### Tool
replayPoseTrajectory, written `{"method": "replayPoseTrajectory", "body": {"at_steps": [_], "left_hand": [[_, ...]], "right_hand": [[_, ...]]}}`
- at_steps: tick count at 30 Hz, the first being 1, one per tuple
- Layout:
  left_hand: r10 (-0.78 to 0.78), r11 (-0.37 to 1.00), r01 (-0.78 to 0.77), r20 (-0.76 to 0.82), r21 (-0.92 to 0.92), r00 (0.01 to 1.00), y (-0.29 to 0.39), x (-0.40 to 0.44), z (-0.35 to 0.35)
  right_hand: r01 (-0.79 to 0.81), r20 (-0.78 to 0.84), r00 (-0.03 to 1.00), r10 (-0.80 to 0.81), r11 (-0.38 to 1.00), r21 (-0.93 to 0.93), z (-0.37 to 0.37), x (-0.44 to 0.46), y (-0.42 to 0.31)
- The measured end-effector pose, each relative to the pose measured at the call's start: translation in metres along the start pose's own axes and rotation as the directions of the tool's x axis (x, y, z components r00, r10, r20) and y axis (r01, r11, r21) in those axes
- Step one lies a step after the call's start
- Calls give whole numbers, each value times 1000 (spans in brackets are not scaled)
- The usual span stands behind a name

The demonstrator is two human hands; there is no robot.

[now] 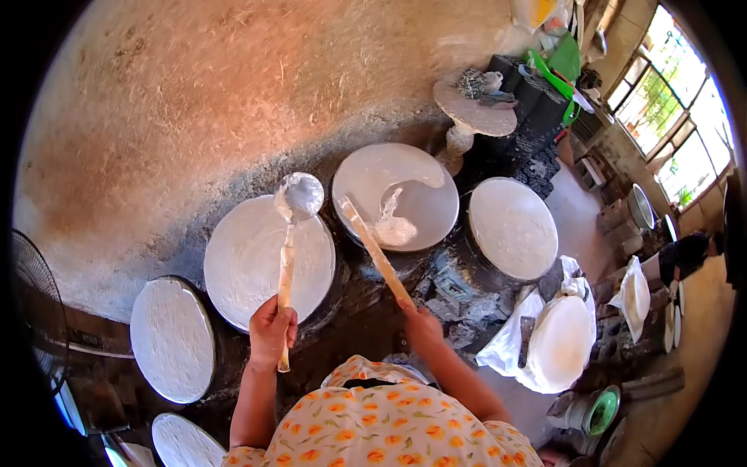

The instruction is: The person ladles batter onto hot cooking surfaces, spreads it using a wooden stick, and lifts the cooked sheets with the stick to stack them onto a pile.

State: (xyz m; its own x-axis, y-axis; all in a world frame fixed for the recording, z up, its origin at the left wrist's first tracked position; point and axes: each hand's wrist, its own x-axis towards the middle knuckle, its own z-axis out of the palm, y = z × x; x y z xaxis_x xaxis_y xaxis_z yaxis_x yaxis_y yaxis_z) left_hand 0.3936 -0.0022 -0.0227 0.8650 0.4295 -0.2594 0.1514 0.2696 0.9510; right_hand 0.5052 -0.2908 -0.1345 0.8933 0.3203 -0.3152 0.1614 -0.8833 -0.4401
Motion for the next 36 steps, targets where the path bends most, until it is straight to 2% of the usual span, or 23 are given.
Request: {"method": "replayPoseTrajectory", "body": {"at_steps": [1,2,4,6,8,11,13,14,16,17,19,20,22,23,25,27,29,30,32,33,35,36], "left_hand": [[1,1000,-1,8,2,1000,1,2,0],[-3,1000,3,10,17,1000,1,2,1],[-12,999,12,13,31,1000,1,3,1],[-9,998,7,40,65,999,0,4,2],[-3,998,-1,61,66,998,-4,7,4],[-12,997,6,82,74,997,-6,12,15],[-26,996,18,87,88,996,-5,16,26],[-26,998,21,80,61,996,-4,17,32],[-27,999,24,72,42,997,-2,21,39],[-34,997,30,64,68,997,0,21,41],[-37,994,31,55,102,998,2,23,46],[-29,994,25,42,108,999,3,22,49],[-23,993,20,24,120,999,7,22,56],[-13,994,13,-3,113,1000,8,22,62],[-6,993,10,-29,116,1000,10,22,68],[3,990,-3,-2,141,1000,9,25,73],[-6,990,6,0,139,1000,9,27,79],[-15,991,15,2,130,1000,10,29,83],[-7,991,11,-31,136,1000,16,24,89],[-6,991,14,-61,136,998,18,22,92],[14,992,-3,-85,129,996,15,17,89],[29,992,-16,-98,127,995,13,14,88]], "right_hand": [[-5,-5,1000,5,1000,3,6,0,17],[-108,-35,994,107,994,-35,16,-2,51],[-214,-65,976,210,974,-71,9,-14,85],[-116,-123,988,94,976,-185,-17,-38,89],[-138,-164,980,110,977,-166,-29,-37,90],[-156,-232,964,129,983,-100,-33,-9,101],[-98,-309,942,128,989,110,-32,11,104],[-100,-310,942,132,988,117,-32,12,104],[127,-355,935,-17,949,287,-33,11,101],[125,-355,935,-13,947,295,-34,3,101],[152,-136,981,-141,985,75,-39,-21,110],[154,-136,981,-142,985,83,-44,-29,117],[7,-75,997,-12,998,-68,-54,-37,134],[9,-73,997,-14,998,-62,-53,-25,145],[-98,-176,981,87,994,-56,-46,16,163],[7,-277,961,23,994,107,-68,58,148],[138,-440,897,-41,972,191,-72,89,137],[144,-443,895,-44,970,196,-72,90,135],[148,-278,957,-78,960,239,-70,82,131],[155,-275,957,-86,959,239,-68,69,136],[154,-186,974,-131,981,116,-70,43,156],[160,-180,974,-137,980,118,-70,51,165]]}}
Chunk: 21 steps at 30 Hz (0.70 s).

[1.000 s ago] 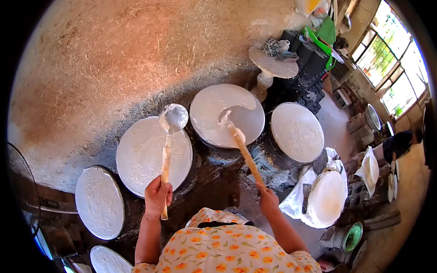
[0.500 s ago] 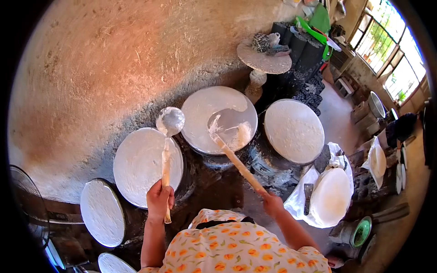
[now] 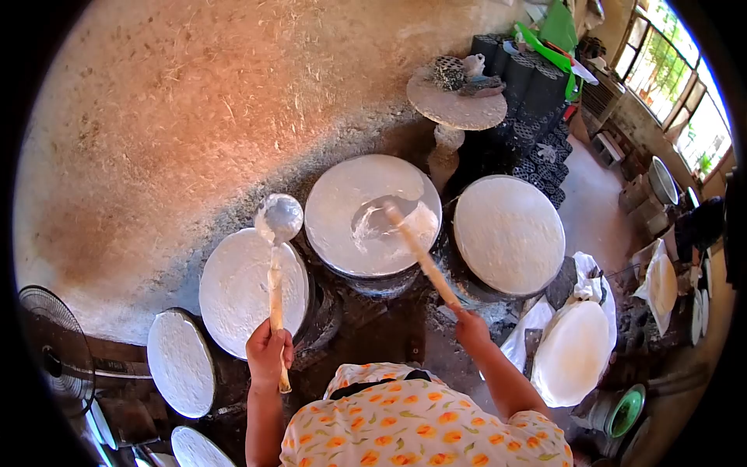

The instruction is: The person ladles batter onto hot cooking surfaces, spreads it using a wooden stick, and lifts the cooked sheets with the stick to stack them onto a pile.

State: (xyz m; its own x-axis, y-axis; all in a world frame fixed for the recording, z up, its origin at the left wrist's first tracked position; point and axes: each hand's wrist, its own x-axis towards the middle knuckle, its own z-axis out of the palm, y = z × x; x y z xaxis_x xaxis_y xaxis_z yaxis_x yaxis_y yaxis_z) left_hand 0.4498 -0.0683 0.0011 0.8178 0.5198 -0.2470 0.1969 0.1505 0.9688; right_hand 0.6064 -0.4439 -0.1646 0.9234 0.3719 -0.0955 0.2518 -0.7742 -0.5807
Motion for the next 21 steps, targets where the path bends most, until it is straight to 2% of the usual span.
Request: {"method": "replayPoseTrajectory", "body": {"at_steps": [2,4,6,8,11,12,13,15,16,17,19,20,21], "left_hand": [[-13,1000,13,-25,-1,1000,-2,-5,0],[-22,1000,22,-38,7,999,-5,-9,0],[-12,1000,12,-32,-13,999,-10,-10,2],[2,1000,-3,-22,-28,1000,-9,-13,3],[-40,999,40,-35,7,999,-3,-18,3],[-26,999,25,-65,-21,998,-4,-20,3],[-14,999,9,-96,-49,995,-5,-21,3],[0,999,-5,-92,-51,996,-7,-24,1],[-16,999,12,-79,-47,997,-8,-23,0],[-30,999,27,-66,-42,997,-9,-22,0],[-21,999,18,-56,-43,998,-6,-22,7],[-18,999,16,-50,-44,999,-5,-23,10],[-18,999,15,-49,-43,999,-5,-24,11]], "right_hand": [[13,-168,986,-12,1000,3,8,19,18],[28,-274,962,22,983,179,12,69,13],[-17,-251,964,91,959,282,6,118,-5],[86,-280,960,5,946,311,3,139,-23],[124,-243,969,-35,925,358,-19,105,-39],[121,-303,953,-32,952,280,-15,94,-27],[122,-303,952,-34,953,277,-15,85,-21],[7,-364,931,-1,1000,14,-13,71,-11],[-100,-262,960,97,995,2,-18,72,-19],[-101,-265,959,97,995,1,-16,81,-22],[-215,-208,961,184,967,-139,-9,107,-25],[-214,-211,960,183,967,-137,-11,118,-30],[-203,-182,964,192,978,-46,-13,127,-36]]}}
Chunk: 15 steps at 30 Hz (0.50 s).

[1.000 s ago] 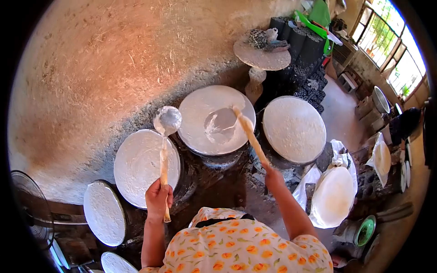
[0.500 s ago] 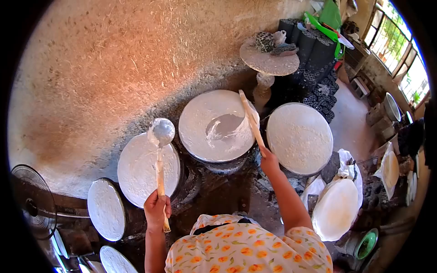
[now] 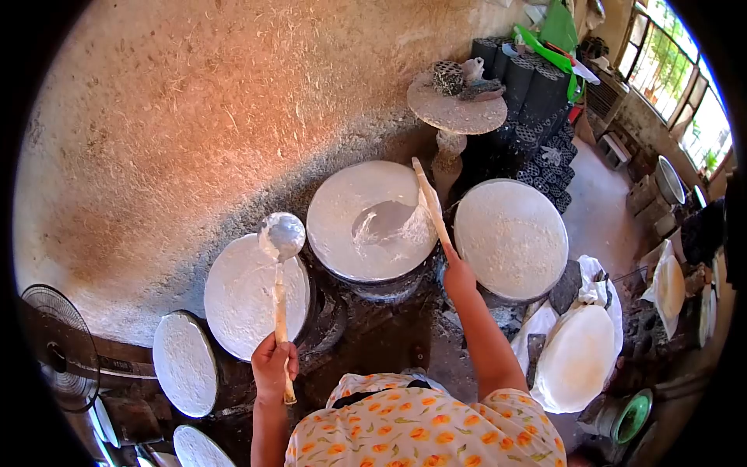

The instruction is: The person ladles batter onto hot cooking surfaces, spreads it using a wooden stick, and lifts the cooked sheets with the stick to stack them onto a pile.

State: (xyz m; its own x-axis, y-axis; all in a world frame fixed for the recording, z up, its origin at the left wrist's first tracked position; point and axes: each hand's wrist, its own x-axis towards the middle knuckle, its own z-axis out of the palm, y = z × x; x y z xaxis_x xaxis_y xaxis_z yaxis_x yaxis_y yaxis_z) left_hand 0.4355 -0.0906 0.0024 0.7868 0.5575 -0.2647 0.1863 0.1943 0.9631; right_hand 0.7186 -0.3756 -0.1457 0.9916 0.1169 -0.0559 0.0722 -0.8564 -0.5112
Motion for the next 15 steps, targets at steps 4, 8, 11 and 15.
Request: {"method": "replayPoseTrajectory", "body": {"at_steps": [4,8,11,15], "left_hand": [[-13,1000,14,35,-16,999,1,0,3],[-34,999,34,25,-16,999,2,-1,4],[-38,999,38,58,-2,998,-4,2,-1],[-55,998,56,57,-18,997,-1,3,10]], "right_hand": [[390,-181,920,-347,855,342,27,4,16],[248,51,962,-267,938,243,-15,-28,6],[243,-120,968,-219,936,256,-1,-21,32],[206,-97,978,-184,924,322,13,-35,35]]}}
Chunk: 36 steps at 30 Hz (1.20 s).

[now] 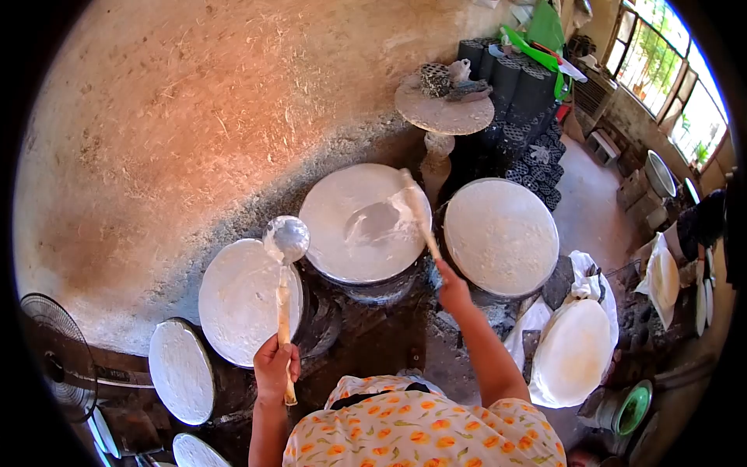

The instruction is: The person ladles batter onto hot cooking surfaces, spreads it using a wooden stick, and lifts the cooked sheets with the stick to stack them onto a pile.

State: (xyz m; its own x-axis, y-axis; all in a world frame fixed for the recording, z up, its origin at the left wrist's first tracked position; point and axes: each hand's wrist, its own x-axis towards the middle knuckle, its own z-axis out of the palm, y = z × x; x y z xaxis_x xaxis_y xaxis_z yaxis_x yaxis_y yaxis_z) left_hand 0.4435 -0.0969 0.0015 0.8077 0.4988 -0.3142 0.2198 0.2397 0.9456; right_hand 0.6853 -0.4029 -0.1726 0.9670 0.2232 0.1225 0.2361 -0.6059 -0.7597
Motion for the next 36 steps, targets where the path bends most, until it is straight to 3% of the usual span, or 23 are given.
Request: {"method": "replayPoseTrajectory", "body": {"at_steps": [1,3,5,6,7,9,11,13,14,15,17,20,21,24,25,27,31,33,34,36], "left_hand": [[-2,1000,2,3,-1,1000,0,1,2],[-8,1000,8,13,-10,1000,-1,2,4],[-12,1000,12,37,1,999,-3,4,3],[-16,1000,15,60,15,998,-4,5,2],[-18,1000,17,59,15,998,-5,4,1],[-20,1000,19,51,12,998,-4,3,1],[-25,1000,24,34,11,999,-5,1,-2],[-24,1000,24,18,8,1000,-6,2,-3],[-20,1000,20,16,6,1000,-6,1,-4],[-15,1000,15,14,2,1000,-7,1,-5],[-6,1000,6,20,14,1000,-11,2,-9],[-7,1000,6,17,21,1000,-12,1,-9],[-16,1000,16,5,17,1000,-11,1,-8],[-21,1000,20,-22,-23,1000,-7,1,-3],[-24,999,23,-21,-26,999,-7,2,-4],[-6,1000,6,31,-8,1000,-12,5,-9],[-22,1000,22,77,8,997,-14,13,-12],[-17,998,10,114,58,993,-13,16,-12],[-17,998,11,115,57,993,-13,17,-10],[-35,999,35,101,-1,994,-12,18,-7]], "right_hand": [[-136,144,980,139,990,-33,-2,-10,-14],[-50,157,986,50,999,-3,-5,-22,-32],[-141,300,935,190,974,-177,-17,-24,-53],[-47,216,974,64,996,-80,-19,-25,-46],[-48,219,973,65,996,-82,-21,-25,-40],[-173,61,984,168,982,72,-23,-19,-27],[-110,52,993,109,994,8,-8,-36,-12],[-4,215,977,-4,999,38,-5,-54,-30],[-236,394,881,263,965,-117,-23,-49,-68],[-234,396,880,262,965,-118,-23,-42,-64],[8,237,971,-7,1000,-4,-16,-25,-35],[52,5,999,-52,998,43,-11,30,-10],[-44,54,998,40,996,74,-10,41,-4],[88,185,979,-90,996,18,-10,23,-21],[87,186,979,-88,996,14,-17,9,-31],[22,343,939,-16,1000,-16,-31,-27,-49],[-17,379,925,-9,998,65,-40,-61,-33],[-117,187,978,92,985,125,-40,-65,-30],[-68,121,991,49,986,152,-28,-67,-18],[-70,201,979,36,985,160,-12,-83,-14]]}}
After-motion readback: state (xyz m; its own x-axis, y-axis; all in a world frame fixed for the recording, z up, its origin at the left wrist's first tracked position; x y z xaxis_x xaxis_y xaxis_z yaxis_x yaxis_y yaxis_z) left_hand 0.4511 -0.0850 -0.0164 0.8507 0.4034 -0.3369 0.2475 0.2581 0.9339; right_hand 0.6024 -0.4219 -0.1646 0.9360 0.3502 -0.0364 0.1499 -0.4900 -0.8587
